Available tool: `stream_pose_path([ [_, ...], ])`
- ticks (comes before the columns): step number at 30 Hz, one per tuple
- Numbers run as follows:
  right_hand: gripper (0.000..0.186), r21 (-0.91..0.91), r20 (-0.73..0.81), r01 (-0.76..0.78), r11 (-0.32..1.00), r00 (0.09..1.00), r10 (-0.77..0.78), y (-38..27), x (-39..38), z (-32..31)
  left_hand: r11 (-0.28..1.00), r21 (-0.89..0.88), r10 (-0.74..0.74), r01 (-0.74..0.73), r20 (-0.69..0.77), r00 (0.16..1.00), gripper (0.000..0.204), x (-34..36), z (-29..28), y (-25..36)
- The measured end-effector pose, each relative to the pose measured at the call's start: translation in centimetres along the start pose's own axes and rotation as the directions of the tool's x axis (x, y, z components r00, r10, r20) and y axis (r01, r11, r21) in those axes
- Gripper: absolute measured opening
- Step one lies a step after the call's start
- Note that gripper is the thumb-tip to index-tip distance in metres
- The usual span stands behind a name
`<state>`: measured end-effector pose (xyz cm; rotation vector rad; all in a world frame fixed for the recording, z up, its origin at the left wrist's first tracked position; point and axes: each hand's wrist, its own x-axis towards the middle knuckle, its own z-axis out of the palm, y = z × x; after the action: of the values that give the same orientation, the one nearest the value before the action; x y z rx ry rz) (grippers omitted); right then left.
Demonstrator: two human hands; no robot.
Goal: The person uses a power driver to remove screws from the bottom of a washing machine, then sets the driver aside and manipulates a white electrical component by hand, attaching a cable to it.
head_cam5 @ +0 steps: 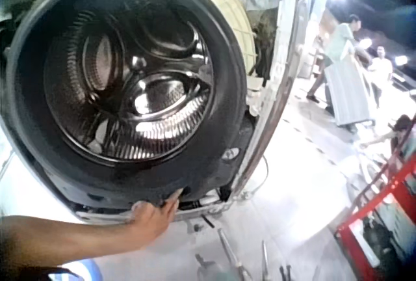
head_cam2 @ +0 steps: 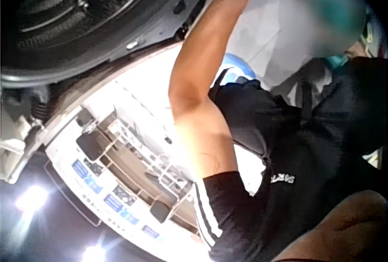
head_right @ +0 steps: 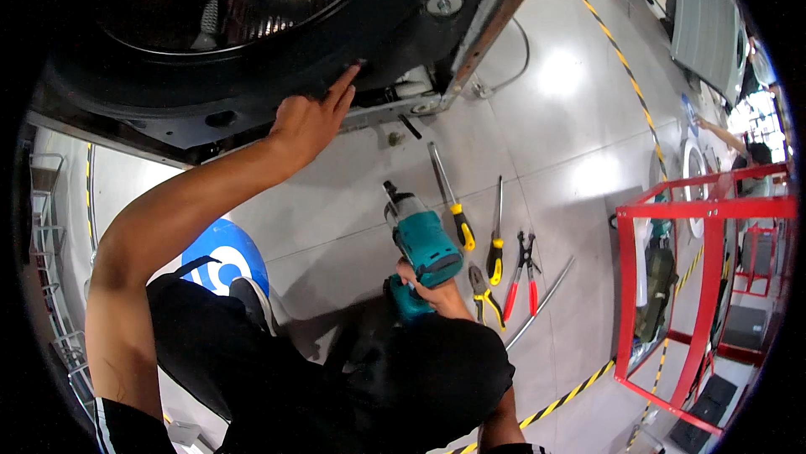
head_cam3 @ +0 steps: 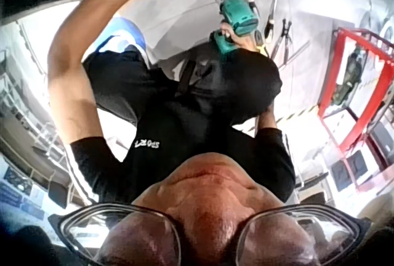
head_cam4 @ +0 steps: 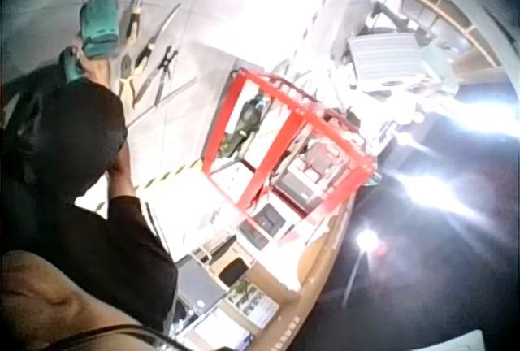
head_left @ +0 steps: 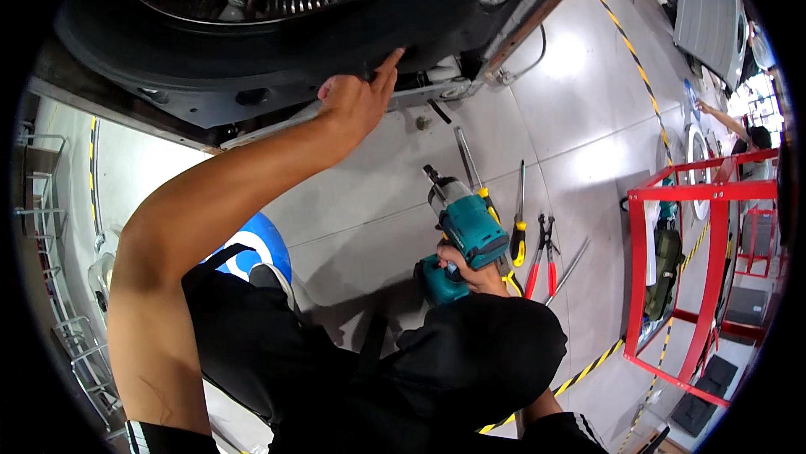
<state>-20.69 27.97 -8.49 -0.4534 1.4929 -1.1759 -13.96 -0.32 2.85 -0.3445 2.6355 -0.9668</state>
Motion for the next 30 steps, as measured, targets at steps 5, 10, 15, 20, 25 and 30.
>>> stream_pose_path([
  [5, 0.034, -0.021, -0.042, 0.011, 1.0, 0.999, -0.012, -1.0, -0.2, 0.0, 0.988, -0.136, 0.048, -0.074, -0.19, 0.981, 0.059, 0.8, 1.5, 0.3],
  [10, 0.034, 0.079, -0.077, -0.097, 0.992, 0.992, 0.103, -1.0, 0.3, 0.1, 0.915, -0.322, 0.247, -0.244, -0.033, 0.968, 0.051, 0.1, 1.9, 0.4],
  [15, 0.009, 0.051, -0.156, -0.061, 0.997, 0.985, 0.068, 0.3, 2.0, 0.3, 0.828, -0.406, 0.434, -0.386, 0.028, 0.901, 0.036, -0.7, 6.8, 2.9],
  [20, 0.016, -0.01, -0.35, -0.034, 0.999, 0.936, 0.029, -3.5, -0.7, -1.1, 0.697, -0.585, 0.621, -0.415, 0.201, 0.758, 0.028, -1.3, 6.9, 3.8],
  [25, 0.014, -0.293, -0.359, -0.003, 0.956, 0.927, -0.107, -9.1, -6.6, -5.3, 0.583, -0.773, 0.678, -0.25, 0.293, 0.674, 0.027, -4.6, 7.0, 3.1],
  [30, 0.013, -0.499, -0.607, -0.192, 0.845, 0.774, -0.183, -13.2, -14.8, -8.0, 0.522, -0.851, 0.653, -0.062, 0.352, 0.67, 0.032, -11.6, 3.8, 0.0],
])
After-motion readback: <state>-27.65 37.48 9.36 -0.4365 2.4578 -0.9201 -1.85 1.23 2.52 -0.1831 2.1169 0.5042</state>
